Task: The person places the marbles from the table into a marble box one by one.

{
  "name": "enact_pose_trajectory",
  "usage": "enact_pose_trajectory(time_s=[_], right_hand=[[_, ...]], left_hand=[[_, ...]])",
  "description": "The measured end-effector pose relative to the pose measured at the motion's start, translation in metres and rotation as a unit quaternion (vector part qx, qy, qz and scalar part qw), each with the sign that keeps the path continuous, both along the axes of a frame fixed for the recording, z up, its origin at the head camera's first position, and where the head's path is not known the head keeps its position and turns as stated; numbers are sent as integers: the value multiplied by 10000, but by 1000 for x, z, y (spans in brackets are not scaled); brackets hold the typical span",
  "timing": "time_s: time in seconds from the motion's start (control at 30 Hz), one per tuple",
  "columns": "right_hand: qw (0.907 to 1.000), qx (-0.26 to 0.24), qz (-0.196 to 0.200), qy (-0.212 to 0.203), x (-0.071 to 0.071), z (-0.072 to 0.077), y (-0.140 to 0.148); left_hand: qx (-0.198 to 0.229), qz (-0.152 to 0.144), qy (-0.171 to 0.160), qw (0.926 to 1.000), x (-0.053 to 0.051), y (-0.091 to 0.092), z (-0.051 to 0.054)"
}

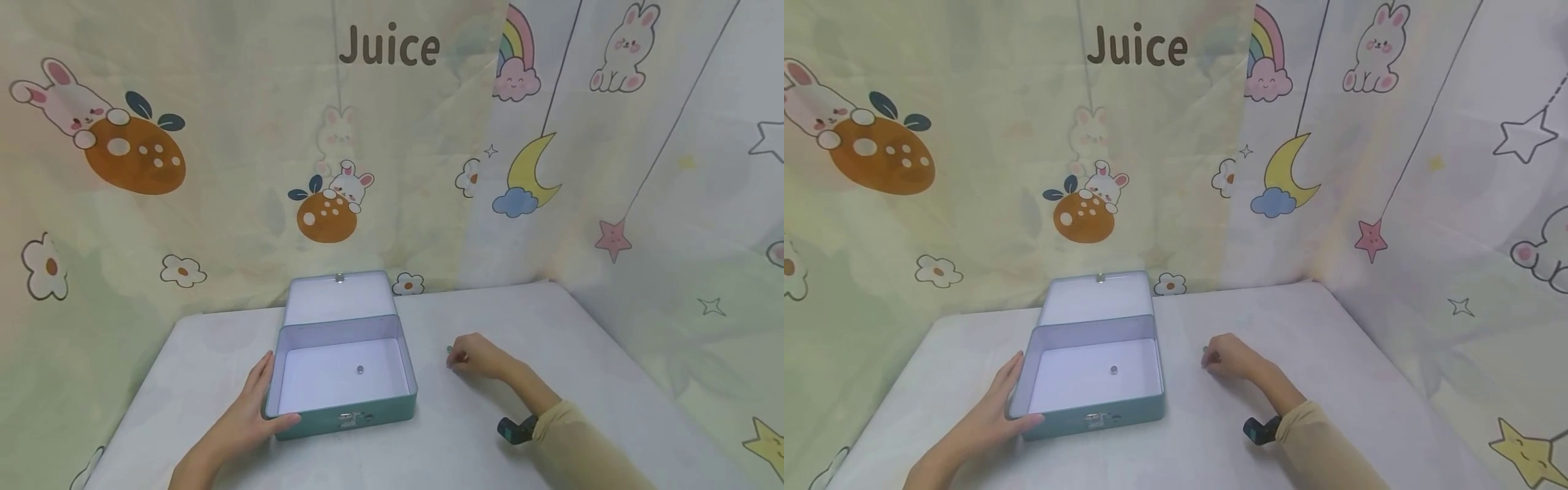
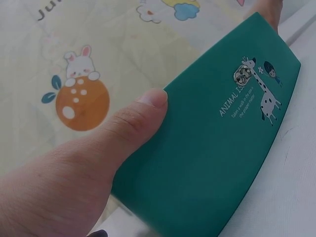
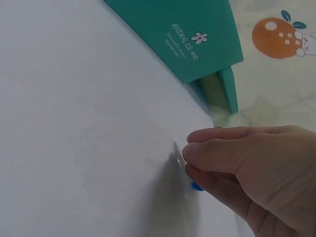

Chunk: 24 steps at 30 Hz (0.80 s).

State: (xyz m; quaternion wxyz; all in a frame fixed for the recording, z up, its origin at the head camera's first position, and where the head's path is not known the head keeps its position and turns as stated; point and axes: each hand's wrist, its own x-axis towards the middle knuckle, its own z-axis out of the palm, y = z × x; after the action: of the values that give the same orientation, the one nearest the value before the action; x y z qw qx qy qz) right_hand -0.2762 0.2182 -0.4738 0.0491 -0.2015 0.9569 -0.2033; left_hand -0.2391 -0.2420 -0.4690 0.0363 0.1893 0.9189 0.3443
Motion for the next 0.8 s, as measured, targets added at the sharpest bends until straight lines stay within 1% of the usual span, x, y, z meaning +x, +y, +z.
enact_pose_trajectory(time_s=[0.27,0.5,0.63,0.8], right_hand=[[9997,-172,-60,-187,-4,15,-5],[9992,-332,241,33,-9,31,-10],[9986,-391,363,47,-11,47,-18],[9971,-445,619,72,-17,73,-32]], left_hand=[[-69,69,-30,9999,1,0,-1],[-71,16,16,10000,0,0,0],[-16,-21,40,10000,0,0,-1],[28,-39,99,9999,0,0,-2]])
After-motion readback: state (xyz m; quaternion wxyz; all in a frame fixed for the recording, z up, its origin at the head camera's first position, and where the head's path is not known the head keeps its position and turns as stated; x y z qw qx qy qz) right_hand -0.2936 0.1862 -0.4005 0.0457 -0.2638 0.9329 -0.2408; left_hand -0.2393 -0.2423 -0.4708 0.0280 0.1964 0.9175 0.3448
